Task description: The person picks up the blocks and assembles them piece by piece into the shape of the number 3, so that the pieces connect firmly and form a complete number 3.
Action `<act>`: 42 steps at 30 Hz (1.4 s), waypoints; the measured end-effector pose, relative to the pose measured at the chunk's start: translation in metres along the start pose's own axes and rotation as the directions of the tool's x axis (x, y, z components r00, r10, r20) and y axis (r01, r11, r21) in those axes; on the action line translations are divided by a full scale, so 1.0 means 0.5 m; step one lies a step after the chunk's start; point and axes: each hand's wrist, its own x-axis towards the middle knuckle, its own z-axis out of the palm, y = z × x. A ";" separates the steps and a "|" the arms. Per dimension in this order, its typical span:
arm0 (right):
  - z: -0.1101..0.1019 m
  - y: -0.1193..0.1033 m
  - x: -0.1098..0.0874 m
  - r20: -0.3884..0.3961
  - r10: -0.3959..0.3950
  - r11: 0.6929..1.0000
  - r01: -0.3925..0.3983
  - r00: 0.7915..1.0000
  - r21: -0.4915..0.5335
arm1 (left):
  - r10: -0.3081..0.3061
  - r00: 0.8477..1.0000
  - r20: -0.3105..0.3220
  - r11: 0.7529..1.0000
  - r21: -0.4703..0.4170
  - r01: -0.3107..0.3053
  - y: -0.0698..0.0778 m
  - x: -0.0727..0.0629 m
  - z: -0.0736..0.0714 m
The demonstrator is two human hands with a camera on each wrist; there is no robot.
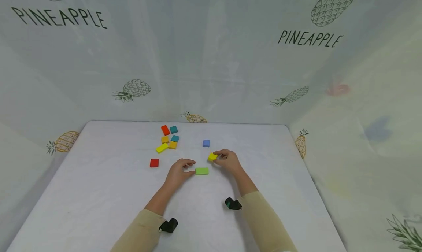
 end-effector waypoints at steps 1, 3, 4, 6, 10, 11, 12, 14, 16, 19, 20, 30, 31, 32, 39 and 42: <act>-0.002 0.004 -0.005 0.013 -0.014 1.000 0.014 1.000 0.008 | -0.001 1.000 -0.003 1.000 -0.009 0.001 0.000 0.000 0.001; -0.004 0.010 -0.014 0.032 -0.043 0.999 0.043 0.999 0.015 | 0.001 1.000 -0.011 1.000 -0.022 -0.002 -0.002 0.000 0.004; -0.005 0.013 -0.018 0.038 -0.053 0.998 0.053 0.998 0.015 | 0.004 1.000 -0.016 1.000 -0.027 -0.004 -0.002 0.000 0.005; -0.006 0.017 -0.026 0.049 -0.077 0.997 0.076 0.996 0.022 | 0.008 1.000 -0.023 0.999 -0.032 -0.008 -0.003 0.000 0.007; -0.007 0.023 -0.041 0.071 -0.099 0.995 0.098 0.993 0.026 | 0.001 1.000 -0.029 0.999 -0.042 -0.002 -0.007 -0.003 0.012; -0.007 0.023 -0.044 0.077 -0.103 0.994 0.102 0.992 0.025 | -0.003 1.000 -0.027 0.999 -0.041 0.002 -0.009 -0.003 0.013; -0.007 0.023 -0.047 0.084 -0.106 0.994 0.105 0.991 0.019 | -0.008 1.000 -0.026 0.999 -0.042 0.007 -0.011 -0.004 0.015; -0.006 0.023 -0.052 0.098 -0.106 0.994 0.107 0.990 0.004 | -0.004 1.000 -0.021 0.999 -0.034 0.003 -0.015 -0.004 0.019; -0.006 0.022 -0.059 0.112 -0.113 0.993 0.115 0.987 -0.016 | -0.003 1.000 -0.019 1.000 -0.031 0.003 -0.019 -0.004 0.022; -0.004 0.021 -0.067 0.124 -0.114 0.992 0.121 0.986 -0.045 | 0.011 1.000 -0.019 1.000 -0.016 -0.012 -0.025 -0.003 0.026; -0.004 0.021 -0.070 0.124 -0.113 0.991 0.121 0.986 -0.055 | 0.011 1.000 -0.018 1.000 -0.012 -0.011 -0.027 -0.002 0.026; -0.002 0.036 -0.077 0.111 -0.163 0.975 0.177 0.980 -0.133 | 0.043 0.999 -0.030 0.999 0.021 -0.043 -0.033 -0.002 0.032; -0.002 0.037 -0.076 0.105 -0.167 0.974 0.181 0.980 -0.137 | 0.043 0.999 -0.031 0.999 0.026 -0.042 -0.034 -0.002 0.033; -0.001 0.038 -0.076 0.100 -0.175 0.972 0.188 0.979 -0.142 | 0.043 0.999 -0.031 0.999 0.031 -0.042 -0.034 -0.001 0.034; 0.002 0.044 -0.076 0.086 -0.221 0.963 0.231 0.972 -0.139 | 0.037 0.998 -0.041 0.998 0.053 -0.035 -0.036 0.001 0.038; 0.003 0.046 -0.076 0.087 -0.231 0.960 0.241 0.969 -0.142 | 0.028 0.999 -0.043 0.998 0.048 -0.026 -0.036 0.002 0.038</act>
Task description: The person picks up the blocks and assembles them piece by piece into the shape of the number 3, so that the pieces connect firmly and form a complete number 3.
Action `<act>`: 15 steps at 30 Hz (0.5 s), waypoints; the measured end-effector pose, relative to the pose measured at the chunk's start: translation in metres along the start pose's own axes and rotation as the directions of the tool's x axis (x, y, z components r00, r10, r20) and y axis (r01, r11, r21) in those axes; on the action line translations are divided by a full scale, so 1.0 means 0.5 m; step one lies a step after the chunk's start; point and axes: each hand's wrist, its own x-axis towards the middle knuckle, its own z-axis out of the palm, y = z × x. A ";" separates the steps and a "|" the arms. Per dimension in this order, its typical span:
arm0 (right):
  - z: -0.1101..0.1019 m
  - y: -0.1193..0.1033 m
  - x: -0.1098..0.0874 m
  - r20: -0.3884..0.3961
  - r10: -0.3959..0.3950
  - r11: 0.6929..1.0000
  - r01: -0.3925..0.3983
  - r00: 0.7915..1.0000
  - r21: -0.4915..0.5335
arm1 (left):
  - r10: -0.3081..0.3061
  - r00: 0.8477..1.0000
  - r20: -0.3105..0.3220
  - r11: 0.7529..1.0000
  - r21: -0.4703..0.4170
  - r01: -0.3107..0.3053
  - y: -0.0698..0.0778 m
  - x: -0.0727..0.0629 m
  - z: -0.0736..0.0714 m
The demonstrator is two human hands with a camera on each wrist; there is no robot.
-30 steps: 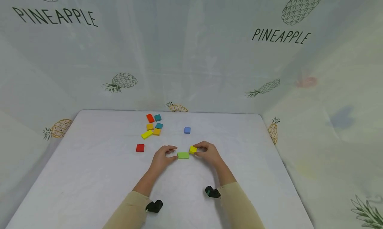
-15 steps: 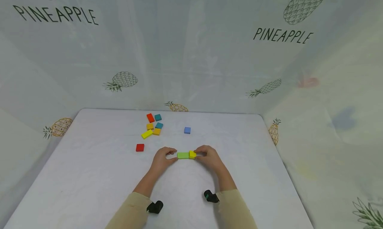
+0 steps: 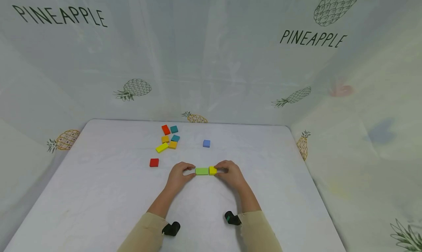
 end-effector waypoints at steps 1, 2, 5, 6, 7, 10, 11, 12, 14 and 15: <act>0.001 0.000 0.000 0.000 -0.002 1.000 0.002 1.000 -0.002 | 0.000 1.000 0.001 1.000 0.000 0.000 0.000 -0.001 0.000; 0.001 0.001 0.000 0.000 -0.002 1.000 0.002 1.000 -0.004 | -0.001 1.000 0.002 1.000 -0.001 0.001 0.001 -0.001 -0.001; 0.003 0.001 -0.001 0.000 0.000 1.000 0.000 1.000 -0.003 | -0.002 1.000 0.005 1.000 0.000 0.002 0.003 -0.003 -0.002; 0.004 0.001 -0.001 0.000 -0.001 1.000 0.001 1.000 0.002 | -0.002 1.000 0.006 1.000 -0.001 0.002 0.004 -0.004 -0.003; 0.004 0.001 -0.001 -0.001 -0.001 1.000 0.001 1.000 0.007 | 0.000 1.000 0.005 1.000 -0.001 0.000 0.005 -0.005 -0.004; 0.005 0.001 -0.003 -0.006 -0.009 1.000 0.009 1.000 0.016 | 0.006 1.000 0.005 1.000 0.001 -0.006 0.007 -0.005 -0.006; 0.006 0.001 -0.004 -0.007 -0.012 1.000 0.012 1.000 0.019 | 0.009 1.000 0.005 1.000 0.002 -0.009 0.007 -0.005 -0.006; 0.007 0.002 -0.004 -0.008 -0.012 1.000 0.013 1.000 0.018 | 0.013 1.000 0.005 1.000 0.006 -0.013 0.008 -0.005 -0.007; 0.008 0.003 -0.005 -0.010 -0.016 1.000 0.017 1.000 0.017 | 0.016 1.000 0.005 1.000 0.011 -0.016 0.008 -0.005 -0.006; 0.008 0.003 -0.006 -0.010 -0.014 1.000 0.015 1.000 0.018 | 0.016 1.000 0.005 1.000 0.010 -0.016 0.008 -0.006 -0.006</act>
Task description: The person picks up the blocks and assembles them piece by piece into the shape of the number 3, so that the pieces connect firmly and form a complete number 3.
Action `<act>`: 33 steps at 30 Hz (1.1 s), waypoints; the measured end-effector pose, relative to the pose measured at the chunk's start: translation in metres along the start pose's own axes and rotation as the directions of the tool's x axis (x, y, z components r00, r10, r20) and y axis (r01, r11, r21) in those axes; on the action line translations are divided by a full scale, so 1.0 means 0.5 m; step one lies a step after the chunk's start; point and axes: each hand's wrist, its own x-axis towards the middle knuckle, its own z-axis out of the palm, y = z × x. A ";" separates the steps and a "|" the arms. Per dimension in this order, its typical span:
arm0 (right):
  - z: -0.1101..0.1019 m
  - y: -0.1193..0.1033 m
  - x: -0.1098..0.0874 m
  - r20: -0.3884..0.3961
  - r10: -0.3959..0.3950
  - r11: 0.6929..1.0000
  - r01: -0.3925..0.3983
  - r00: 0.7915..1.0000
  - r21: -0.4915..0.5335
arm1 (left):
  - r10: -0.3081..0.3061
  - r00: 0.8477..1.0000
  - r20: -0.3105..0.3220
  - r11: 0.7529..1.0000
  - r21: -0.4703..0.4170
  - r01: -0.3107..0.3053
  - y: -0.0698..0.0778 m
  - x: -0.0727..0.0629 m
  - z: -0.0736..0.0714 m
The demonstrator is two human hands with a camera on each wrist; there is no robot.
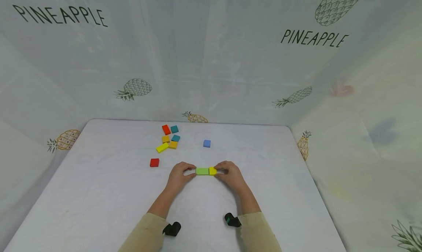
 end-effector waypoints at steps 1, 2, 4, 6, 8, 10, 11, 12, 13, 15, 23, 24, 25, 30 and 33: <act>0.000 0.000 0.000 0.001 0.002 1.000 -0.002 1.000 -0.002 | 0.000 1.000 0.001 1.000 -0.003 0.000 0.000 0.000 0.000; 0.000 0.001 0.000 0.000 0.000 1.000 0.000 1.000 -0.004 | 0.003 1.000 0.001 1.000 -0.006 -0.003 0.000 0.000 0.001; 0.000 0.001 -0.001 -0.002 -0.003 1.000 0.003 1.000 -0.005 | 0.003 1.000 0.001 1.000 -0.009 -0.003 0.001 -0.001 0.002; 0.000 0.002 -0.001 -0.002 -0.008 1.000 0.008 1.000 -0.011 | 0.004 1.000 0.000 1.000 -0.010 -0.004 0.002 -0.001 0.003; 0.000 0.003 -0.002 -0.002 -0.017 1.000 0.017 1.000 -0.019 | 0.002 1.000 -0.003 1.000 -0.004 -0.002 0.002 -0.002 0.003; 0.001 0.003 -0.002 0.000 -0.016 1.000 0.016 1.000 -0.024 | -0.002 1.000 -0.005 1.000 0.006 0.002 0.003 -0.003 0.003; 0.001 0.002 -0.002 0.001 -0.016 1.000 0.016 1.000 -0.026 | -0.004 1.000 -0.007 1.000 0.008 0.004 0.004 -0.003 0.002; 0.002 0.002 -0.002 0.001 -0.017 0.999 0.017 1.000 -0.027 | -0.005 1.000 -0.007 1.000 0.010 0.005 0.005 -0.004 0.002; 0.002 0.001 -0.002 0.000 -0.013 1.000 0.013 1.000 -0.028 | -0.005 1.000 -0.008 1.000 0.011 0.005 0.006 -0.004 0.001; 0.002 0.000 -0.002 -0.004 -0.013 0.999 0.013 1.000 -0.030 | -0.005 1.000 -0.009 1.000 0.012 0.005 0.008 -0.004 0.000; -0.002 -0.004 -0.005 -0.009 -0.021 1.000 0.021 1.000 -0.018 | -0.015 1.000 0.005 1.000 0.019 0.015 0.012 -0.004 -0.001; -0.002 -0.004 -0.005 -0.008 -0.018 1.000 0.017 1.000 -0.012 | -0.010 1.000 0.005 1.000 0.022 0.010 0.012 -0.004 -0.002; -0.002 -0.003 -0.004 -0.006 -0.016 1.000 0.016 1.000 -0.007 | -0.013 1.000 0.007 1.000 0.023 0.013 0.012 -0.003 -0.002; -0.001 -0.002 -0.002 -0.004 -0.020 1.000 0.020 1.000 -0.005 | -0.003 1.000 0.001 1.000 0.022 0.003 0.010 -0.003 0.000; -0.002 -0.003 -0.002 0.002 -0.025 1.000 0.025 1.000 -0.006 | -0.001 1.000 -0.003 1.000 0.022 0.002 0.008 -0.003 0.001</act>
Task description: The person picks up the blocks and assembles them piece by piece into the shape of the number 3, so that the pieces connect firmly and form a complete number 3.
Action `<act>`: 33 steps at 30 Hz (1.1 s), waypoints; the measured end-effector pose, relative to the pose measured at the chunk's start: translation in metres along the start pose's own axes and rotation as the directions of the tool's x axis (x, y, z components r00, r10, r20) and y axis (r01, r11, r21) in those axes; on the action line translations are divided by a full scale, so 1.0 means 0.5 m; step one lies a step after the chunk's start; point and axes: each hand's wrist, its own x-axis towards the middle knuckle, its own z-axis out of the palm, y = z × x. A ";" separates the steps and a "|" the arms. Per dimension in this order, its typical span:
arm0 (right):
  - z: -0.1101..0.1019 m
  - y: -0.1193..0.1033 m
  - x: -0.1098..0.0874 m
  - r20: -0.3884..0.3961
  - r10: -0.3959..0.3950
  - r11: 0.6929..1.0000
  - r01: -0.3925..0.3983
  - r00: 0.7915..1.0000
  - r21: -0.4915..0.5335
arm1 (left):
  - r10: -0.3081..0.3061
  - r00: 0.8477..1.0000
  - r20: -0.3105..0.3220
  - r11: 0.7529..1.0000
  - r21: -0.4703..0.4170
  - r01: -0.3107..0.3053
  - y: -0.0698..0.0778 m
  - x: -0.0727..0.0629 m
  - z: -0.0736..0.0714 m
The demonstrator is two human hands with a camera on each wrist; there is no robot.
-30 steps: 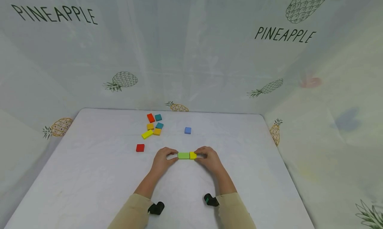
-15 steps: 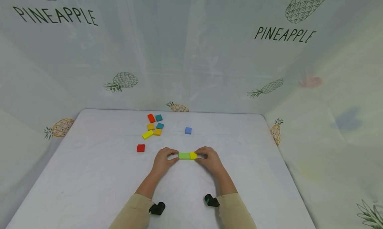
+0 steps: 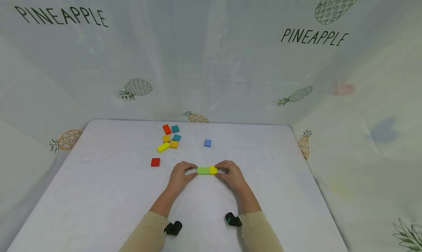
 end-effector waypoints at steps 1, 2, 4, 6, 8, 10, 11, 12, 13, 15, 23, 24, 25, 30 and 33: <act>-0.001 -0.001 0.001 0.003 0.005 1.000 -0.005 1.000 0.000 | 0.001 1.000 0.000 1.000 0.002 -0.001 0.000 0.001 0.000; -0.003 -0.002 0.002 0.005 0.011 1.000 -0.011 1.000 0.003 | 0.002 1.000 0.000 1.000 0.002 -0.002 -0.001 0.001 0.001; -0.009 -0.007 0.005 0.010 0.032 0.999 -0.032 0.999 0.017 | 0.000 1.000 0.002 1.000 0.003 0.000 -0.001 0.001 0.001; -0.016 -0.013 0.011 0.011 0.052 0.998 -0.053 0.999 0.039 | -0.004 1.000 0.003 1.000 0.002 0.004 -0.002 0.002 0.002; -0.023 -0.020 0.020 0.008 0.067 0.996 -0.067 0.998 0.059 | -0.007 1.000 0.004 1.000 0.000 0.007 -0.003 0.003 0.003; -0.028 -0.025 0.031 0.006 0.064 0.996 -0.064 0.998 0.064 | -0.011 1.000 0.004 1.000 -0.003 0.011 -0.003 0.003 0.003; -0.030 -0.028 0.037 0.004 0.059 0.996 -0.059 0.998 0.064 | -0.007 1.000 0.004 1.000 -0.001 0.007 -0.004 0.003 0.003; -0.032 -0.031 0.043 0.000 0.056 0.996 -0.056 0.998 0.065 | -0.003 1.000 0.003 1.000 0.002 0.003 -0.004 0.002 0.002; -0.033 -0.033 0.049 -0.003 0.059 0.997 -0.058 0.998 0.058 | -0.007 1.000 0.006 1.000 0.001 0.007 -0.004 0.002 0.002; -0.033 -0.038 0.062 -0.015 0.067 0.996 -0.066 0.998 0.057 | -0.009 1.000 0.006 1.000 0.003 0.009 -0.003 0.001 0.000; -0.029 -0.043 0.117 -0.047 0.093 0.993 -0.090 0.995 0.072 | -0.015 1.000 0.018 1.000 -0.002 0.015 0.007 -0.004 -0.006; -0.028 -0.043 0.125 -0.046 0.100 0.993 -0.096 0.994 0.068 | -0.018 1.000 0.019 1.000 -0.005 0.018 0.009 -0.005 -0.007; -0.027 -0.042 0.131 -0.046 0.106 0.993 -0.103 0.993 0.061 | -0.019 1.000 0.020 1.000 -0.005 0.019 0.009 -0.006 -0.007; -0.025 -0.043 0.159 -0.029 0.120 0.992 -0.119 0.992 0.031 | -0.013 1.000 0.018 1.000 0.000 0.013 0.009 -0.007 -0.005; -0.025 -0.043 0.172 -0.019 0.085 0.996 -0.085 0.996 0.017 | -0.008 1.000 0.017 1.000 0.008 0.008 0.004 -0.006 -0.002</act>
